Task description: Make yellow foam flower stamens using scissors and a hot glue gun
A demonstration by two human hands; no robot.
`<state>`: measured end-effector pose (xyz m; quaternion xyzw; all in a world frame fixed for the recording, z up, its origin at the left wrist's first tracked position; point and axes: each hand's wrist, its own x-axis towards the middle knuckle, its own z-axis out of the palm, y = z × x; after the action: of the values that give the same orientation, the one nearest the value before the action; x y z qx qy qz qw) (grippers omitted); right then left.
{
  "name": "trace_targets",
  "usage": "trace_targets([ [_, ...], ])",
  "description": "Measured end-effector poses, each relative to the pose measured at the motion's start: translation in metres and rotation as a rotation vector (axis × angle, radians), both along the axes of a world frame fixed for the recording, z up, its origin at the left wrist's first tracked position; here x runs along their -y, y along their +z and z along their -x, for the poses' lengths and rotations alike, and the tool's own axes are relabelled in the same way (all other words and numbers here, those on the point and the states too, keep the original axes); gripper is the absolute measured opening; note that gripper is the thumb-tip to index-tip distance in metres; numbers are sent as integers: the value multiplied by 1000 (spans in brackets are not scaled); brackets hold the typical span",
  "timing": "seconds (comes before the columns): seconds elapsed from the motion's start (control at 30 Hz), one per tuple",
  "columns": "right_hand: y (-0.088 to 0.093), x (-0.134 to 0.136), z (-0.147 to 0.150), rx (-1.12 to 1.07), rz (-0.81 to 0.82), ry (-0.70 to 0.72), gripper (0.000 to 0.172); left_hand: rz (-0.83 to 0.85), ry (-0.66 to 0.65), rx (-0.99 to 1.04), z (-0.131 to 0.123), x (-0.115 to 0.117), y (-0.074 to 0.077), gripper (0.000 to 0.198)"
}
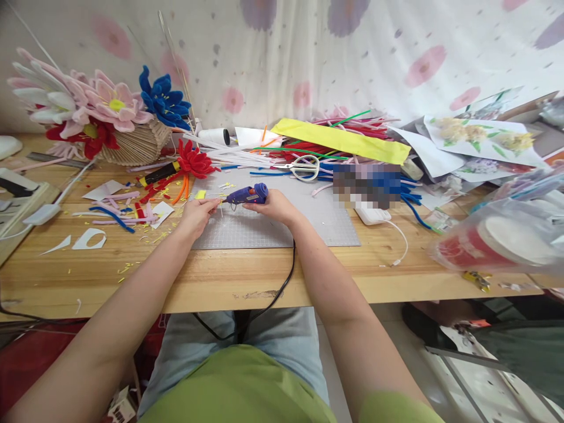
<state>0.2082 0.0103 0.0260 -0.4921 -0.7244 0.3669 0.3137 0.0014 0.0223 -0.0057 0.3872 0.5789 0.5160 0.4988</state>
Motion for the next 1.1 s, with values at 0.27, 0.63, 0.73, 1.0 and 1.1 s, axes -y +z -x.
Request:
trace_targets([
  [0.27,2,1,0,-37,2,4,37,-15,-2,30,0,0,-1,23],
  [0.63,1,0,-1,-12,-27,3,37,-24,-31,51,1,0,0,17],
  [0.73,1,0,-1,-8,-34,-1,37,-18,-21,57,1,0,0,16],
  [1.0,-1,-2,-1,-19,-55,7,37,-19,-16,69,0,0,1,15],
  [1.1,-1,-2,-1,-6,-52,4,37,-20,-17,72,-1,0,1,17],
])
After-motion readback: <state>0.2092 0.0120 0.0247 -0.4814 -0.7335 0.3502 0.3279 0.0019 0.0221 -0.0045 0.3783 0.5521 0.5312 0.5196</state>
